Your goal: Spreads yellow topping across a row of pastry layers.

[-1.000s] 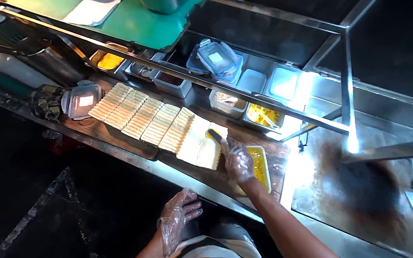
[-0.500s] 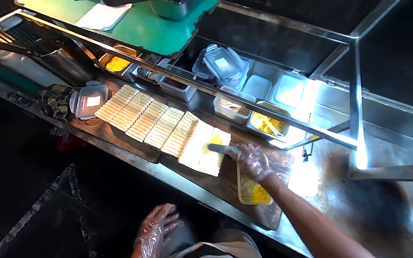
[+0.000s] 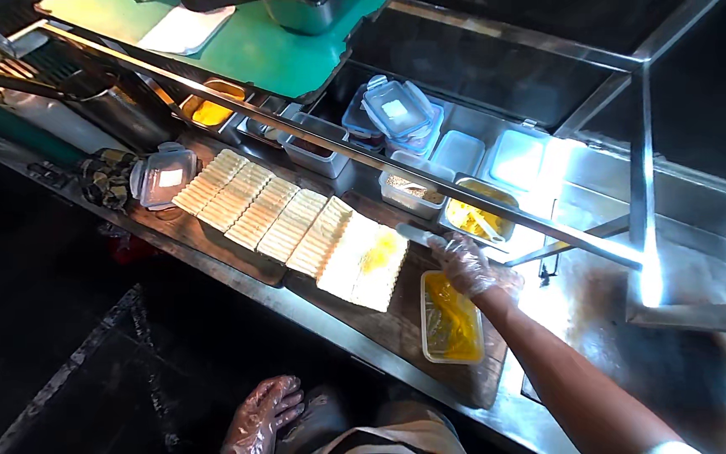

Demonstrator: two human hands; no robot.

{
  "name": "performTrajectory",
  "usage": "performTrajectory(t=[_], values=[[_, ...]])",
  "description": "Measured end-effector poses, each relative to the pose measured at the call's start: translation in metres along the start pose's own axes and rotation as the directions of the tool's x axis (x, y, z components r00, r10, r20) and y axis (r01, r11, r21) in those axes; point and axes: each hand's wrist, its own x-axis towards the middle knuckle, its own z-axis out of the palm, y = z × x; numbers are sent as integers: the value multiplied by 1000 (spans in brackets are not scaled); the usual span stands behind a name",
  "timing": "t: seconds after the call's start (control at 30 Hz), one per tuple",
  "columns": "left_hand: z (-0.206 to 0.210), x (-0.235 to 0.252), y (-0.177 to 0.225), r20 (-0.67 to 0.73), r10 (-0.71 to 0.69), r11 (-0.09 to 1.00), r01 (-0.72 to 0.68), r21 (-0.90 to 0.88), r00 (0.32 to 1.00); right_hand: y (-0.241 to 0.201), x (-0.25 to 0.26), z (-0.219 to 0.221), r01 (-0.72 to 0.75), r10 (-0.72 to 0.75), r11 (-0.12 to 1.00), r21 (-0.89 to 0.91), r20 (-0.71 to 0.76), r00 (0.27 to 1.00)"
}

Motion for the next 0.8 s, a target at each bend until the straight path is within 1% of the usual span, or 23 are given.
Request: performTrajectory(t=[0.03,0.07,0.1,0.13,0.17,0.2,0.27,0.3,0.33,0.37,0.4,0.47,0.5,0.57,0.6,0.63,0.67,0.73,0.77,0.8], values=[[1,2,0,2,-10,1000,10,6,1000,5,-7,0,17,-16,1000,7,-59,998],[3,3,0,10,-14,1000,14,17,1000,6,-12,0,72,-71,997,0,-107,992],[4,4,0,10,-15,1000,15,26,1000,4,-14,-1,81,-83,996,-29,-62,995],[4,3,0,10,-16,999,16,33,1000,1,-16,-2,50,-49,997,-54,11,999],[4,3,1,15,-14,999,13,41,1000,2,-15,0,6,-4,998,-63,39,999],[5,4,3,22,-6,999,5,47,1000,4,-13,2,-17,18,999,-51,14,1000],[7,8,8,30,10,998,-12,57,1000,1,-3,4,22,-23,999,-30,-34,999],[7,10,10,31,15,997,-17,73,999,-4,2,5,41,-42,999,-36,-16,999],[7,11,12,39,16,996,-20,93,999,-7,7,5,31,-31,999,-39,6,1000],[6,12,13,48,14,993,-19,116,999,-9,9,3,-22,23,999,-36,35,999],[7,13,17,60,17,991,-25,134,998,-9,9,0,-58,59,998,-33,29,998],[6,17,24,75,45,987,-56,153,996,-12,3,-4,-44,44,999,9,-23,999],[3,20,26,78,49,985,-61,160,996,-16,-5,-5,-54,54,998,15,-8,999],[-4,30,25,93,35,985,-50,167,995,-21,-18,-3,-161,161,987,15,14,987],[-5,36,24,111,27,985,-46,168,993,-22,-22,-2,-203,204,979,35,-15,979],[-5,44,23,134,16,983,-40,178,991,-28,-24,0,-218,222,973,72,-54,973],[-6,50,23,154,-1,979,-31,202,988,-40,-29,1,-238,246,964,123,-57,968],[-9,58,28,197,-33,967,-19,256,980,-80,-60,7,-275,289,933,233,-29,957],[-10,63,35,226,-21,965,-39,260,974,-100,-77,10,-337,342,907,254,28,939],[-12,67,43,260,8,966,-75,249,966,-119,-95,9,-430,415,865,260,114,903]])
